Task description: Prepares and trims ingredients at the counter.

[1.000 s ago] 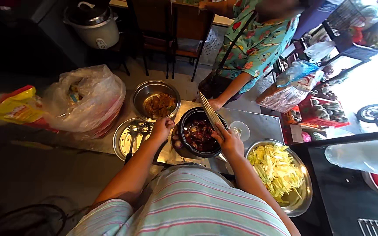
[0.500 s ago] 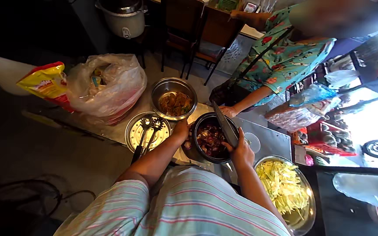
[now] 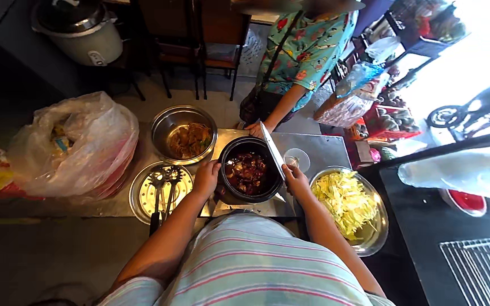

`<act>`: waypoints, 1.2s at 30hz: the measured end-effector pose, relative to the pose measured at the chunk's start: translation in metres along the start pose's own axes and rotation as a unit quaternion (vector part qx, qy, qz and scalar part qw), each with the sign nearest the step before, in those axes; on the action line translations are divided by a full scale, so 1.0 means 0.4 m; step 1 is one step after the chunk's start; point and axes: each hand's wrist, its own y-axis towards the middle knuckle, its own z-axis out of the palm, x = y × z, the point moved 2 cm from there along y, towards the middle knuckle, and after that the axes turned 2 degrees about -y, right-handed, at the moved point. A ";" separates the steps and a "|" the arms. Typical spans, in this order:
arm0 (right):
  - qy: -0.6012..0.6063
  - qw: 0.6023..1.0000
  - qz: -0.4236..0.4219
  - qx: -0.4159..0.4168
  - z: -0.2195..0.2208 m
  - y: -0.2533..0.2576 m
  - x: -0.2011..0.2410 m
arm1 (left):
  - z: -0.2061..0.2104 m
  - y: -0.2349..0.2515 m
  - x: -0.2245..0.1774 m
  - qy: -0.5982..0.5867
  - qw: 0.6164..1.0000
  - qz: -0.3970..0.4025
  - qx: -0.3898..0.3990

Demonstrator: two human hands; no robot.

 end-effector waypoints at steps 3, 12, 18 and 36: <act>0.017 1.000 -0.013 -0.003 0.010 0.010 -0.016 | -0.004 0.009 -0.022 -0.051 0.995 -0.056 0.065; 0.116 0.990 -0.024 -0.073 -0.178 -0.049 0.007 | -0.044 -0.017 -0.258 -0.159 0.985 -0.028 0.059; 0.103 0.980 -0.060 -0.157 -0.400 -0.047 -0.026 | 0.067 0.089 -0.469 -0.179 0.975 0.052 0.119; 0.047 0.983 0.057 -0.169 -0.691 0.368 -0.376 | 0.673 0.525 -0.679 -0.029 0.974 0.039 0.221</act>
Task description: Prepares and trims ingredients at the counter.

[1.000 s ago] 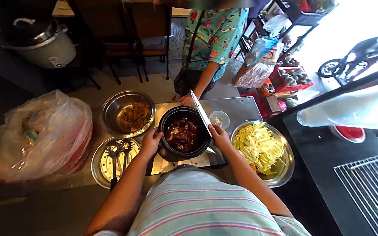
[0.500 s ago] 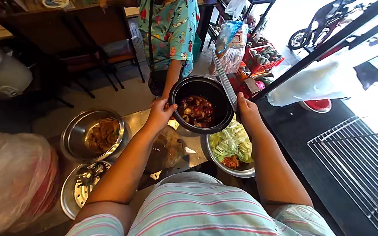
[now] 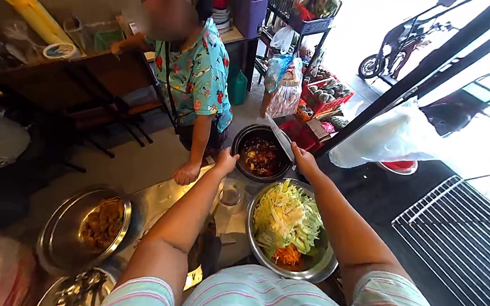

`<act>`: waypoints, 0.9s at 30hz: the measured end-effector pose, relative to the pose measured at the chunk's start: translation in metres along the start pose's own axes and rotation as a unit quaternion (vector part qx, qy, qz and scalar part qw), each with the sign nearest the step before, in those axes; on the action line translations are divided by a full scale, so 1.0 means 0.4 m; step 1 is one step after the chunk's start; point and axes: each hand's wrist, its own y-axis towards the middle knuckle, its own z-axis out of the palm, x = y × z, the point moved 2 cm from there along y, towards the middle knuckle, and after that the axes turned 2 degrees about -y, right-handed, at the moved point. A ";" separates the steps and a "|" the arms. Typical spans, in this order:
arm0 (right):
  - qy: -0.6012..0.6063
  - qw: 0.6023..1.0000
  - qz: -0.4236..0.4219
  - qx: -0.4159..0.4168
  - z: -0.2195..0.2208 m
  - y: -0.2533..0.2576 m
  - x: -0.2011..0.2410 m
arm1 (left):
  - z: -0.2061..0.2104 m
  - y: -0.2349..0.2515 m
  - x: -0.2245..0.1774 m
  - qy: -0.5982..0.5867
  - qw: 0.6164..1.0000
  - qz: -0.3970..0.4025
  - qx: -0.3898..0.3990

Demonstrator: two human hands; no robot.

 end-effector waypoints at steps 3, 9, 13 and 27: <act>-0.012 1.000 0.021 0.014 0.016 0.006 -0.032 | 0.026 -0.001 0.014 0.010 0.999 -0.032 0.022; -0.133 0.991 -0.009 0.002 0.038 -0.044 -0.016 | 0.029 0.017 0.061 0.074 0.997 -0.009 0.027; -0.170 0.985 0.006 -0.009 0.084 -0.103 0.034 | -0.006 -0.054 0.047 0.161 0.985 0.055 -0.015; 0.477 0.767 -0.308 0.300 0.132 -0.688 0.523 | -0.458 -0.604 0.359 0.222 0.963 -0.011 -0.150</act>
